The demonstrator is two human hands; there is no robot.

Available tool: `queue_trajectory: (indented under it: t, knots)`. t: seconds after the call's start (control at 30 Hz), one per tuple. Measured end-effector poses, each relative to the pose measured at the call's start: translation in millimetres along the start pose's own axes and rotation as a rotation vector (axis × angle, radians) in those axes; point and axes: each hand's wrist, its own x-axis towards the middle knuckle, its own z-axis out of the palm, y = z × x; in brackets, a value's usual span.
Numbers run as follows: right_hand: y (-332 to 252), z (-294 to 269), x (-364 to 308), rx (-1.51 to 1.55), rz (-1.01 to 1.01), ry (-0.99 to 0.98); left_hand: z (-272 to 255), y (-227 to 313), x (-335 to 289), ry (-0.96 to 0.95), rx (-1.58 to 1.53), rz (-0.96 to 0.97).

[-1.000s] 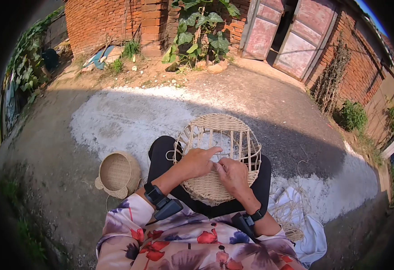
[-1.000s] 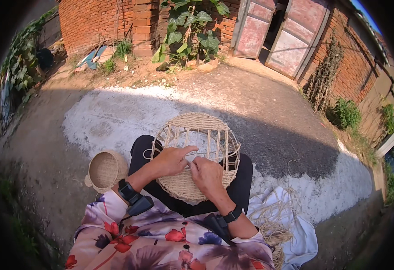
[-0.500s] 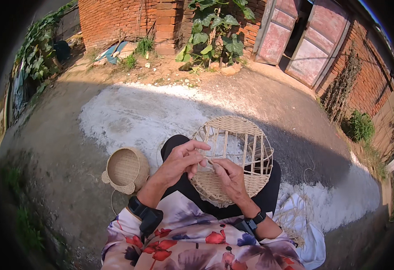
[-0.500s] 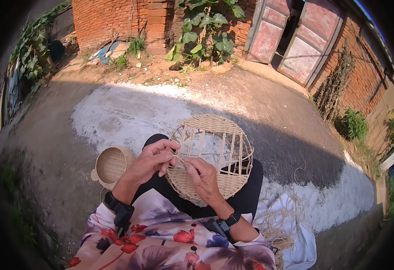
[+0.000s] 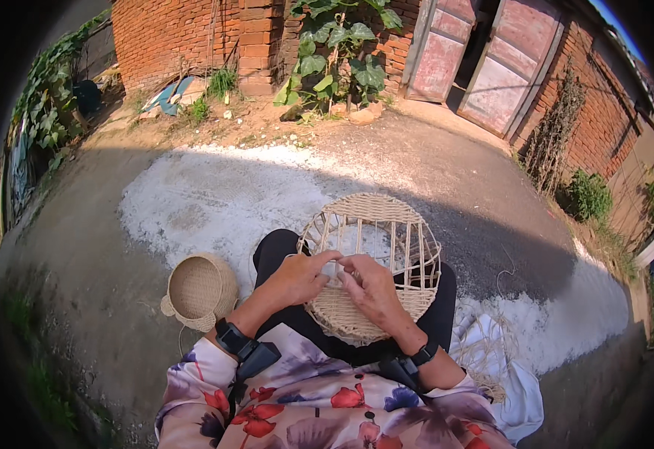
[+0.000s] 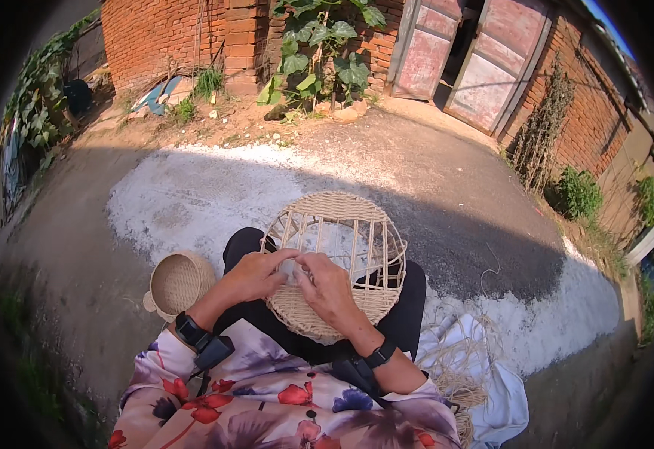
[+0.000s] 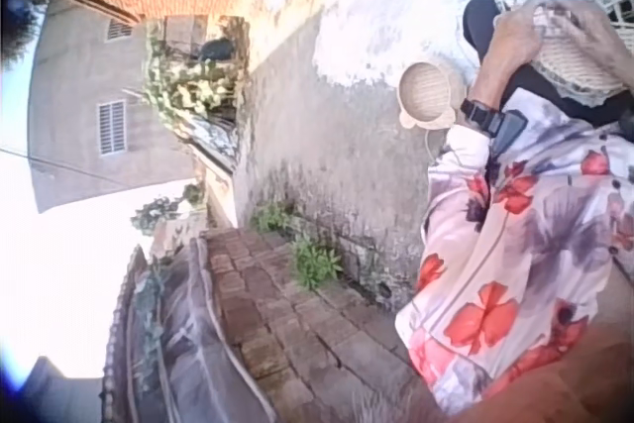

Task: Weaving the base frame of a wicker basket using long strands.

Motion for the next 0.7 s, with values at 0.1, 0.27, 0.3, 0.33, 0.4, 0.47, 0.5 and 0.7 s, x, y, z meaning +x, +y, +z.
queue_trajectory:
  t: [0.1, 0.27, 0.3, 0.33, 0.4, 0.47, 0.5, 0.7]
  knots:
    - [28.9, -80.6, -4.4, -0.184, 0.196, 0.319, -6.0, 8.1, -15.6, 0.117, -0.036, -0.033]
    - [125.3, -149.2, -22.0, -0.354, 0.140, 0.174, -12.1, 6.7, -18.7, -0.002, -0.413, -0.281]
    - [132.3, -150.4, -22.9, -0.219, 0.109, 0.149, -10.9, 7.4, -18.1, 0.001, -0.419, -0.292]
    - [138.8, -155.4, -24.0, -0.222, 0.089, 0.143, -11.8, 8.7, -15.9, 0.005, -0.421, -0.303]
    - [140.6, -156.3, -27.6, -0.216, 0.059, 0.129, -11.5, 9.6, -16.4, 0.004, -0.421, -0.338]
    - [134.8, -154.4, -33.0, -0.334, 0.039, 0.233, -15.8, 17.0, -16.9, 0.005, -0.447, -0.371]
    - [131.9, -153.8, -35.4, -0.394, 0.030, 0.285, -17.2, 19.7, -16.1, 0.005, -0.461, -0.388]
    - [168.9, -280.4, -120.8, -0.928, 0.361, 0.753, -9.6, 13.5, -23.1, 0.152, -0.268, -0.360]
